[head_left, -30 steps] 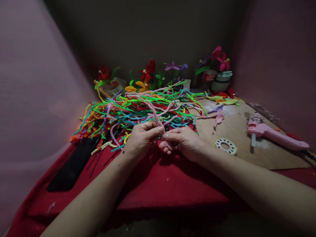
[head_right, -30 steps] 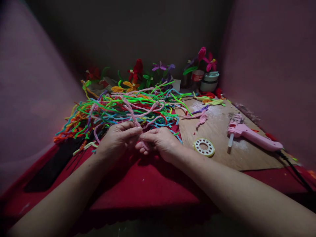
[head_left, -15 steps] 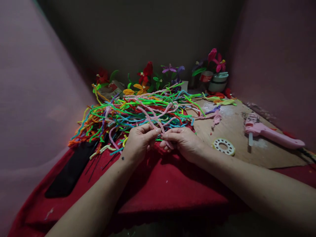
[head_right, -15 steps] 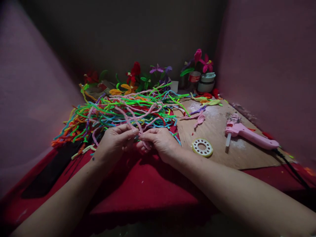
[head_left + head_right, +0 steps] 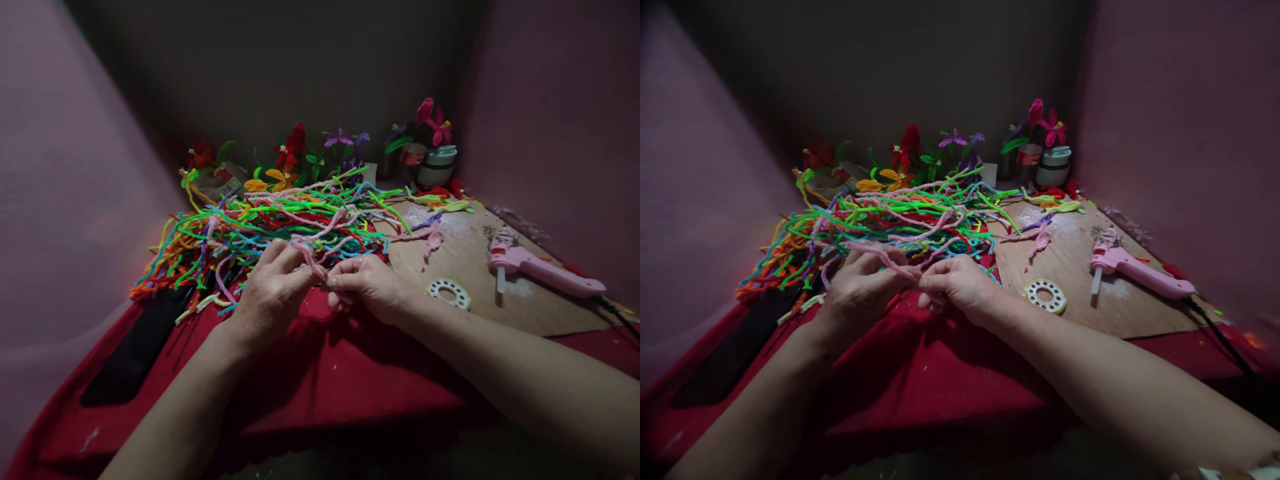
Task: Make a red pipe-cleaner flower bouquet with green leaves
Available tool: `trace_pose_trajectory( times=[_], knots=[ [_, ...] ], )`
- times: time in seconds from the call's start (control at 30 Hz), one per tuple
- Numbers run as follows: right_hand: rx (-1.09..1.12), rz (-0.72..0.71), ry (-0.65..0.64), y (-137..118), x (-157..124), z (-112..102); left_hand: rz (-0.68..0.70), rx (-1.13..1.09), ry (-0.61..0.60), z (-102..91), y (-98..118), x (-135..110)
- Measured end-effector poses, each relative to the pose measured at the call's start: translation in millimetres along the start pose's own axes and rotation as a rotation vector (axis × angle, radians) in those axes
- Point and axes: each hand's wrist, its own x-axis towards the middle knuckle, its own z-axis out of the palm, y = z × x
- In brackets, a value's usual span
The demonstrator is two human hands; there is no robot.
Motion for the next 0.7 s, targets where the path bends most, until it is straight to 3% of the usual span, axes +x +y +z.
trace_pose_trajectory(
  times=[0.13,0.23,0.33,0.47,0.57,0.63,0.7],
  knots=[
    [-0.158,-0.036,-0.007,-0.9,0.4,-0.2,0.068,0.106,-0.123,-8.6,4.1,3.6],
    [-0.414,-0.107,0.029,2.8,-0.8,-0.4,-0.008,0.001,-0.254,-11.1,8.0,5.3],
    [-0.824,-0.368,0.110,8.0,-5.6,1.6,-0.366,-0.315,-0.338,-10.6,11.8,6.1],
    [-1.169,-0.764,0.157,11.5,-13.8,6.1,-1.018,-1.064,-0.409,-6.7,12.1,7.3],
    [-1.179,-0.896,0.174,7.8,-18.1,8.3,-1.154,-1.414,-0.381,-6.8,9.6,8.6],
    [-1.028,-0.824,0.196,2.2,-20.0,9.3,-1.112,-1.417,-0.325,-11.4,8.4,9.8],
    [-0.794,-0.650,0.188,-4.5,-21.3,10.2,-0.994,-1.275,-0.192,-18.9,8.0,11.2]
  ],
)
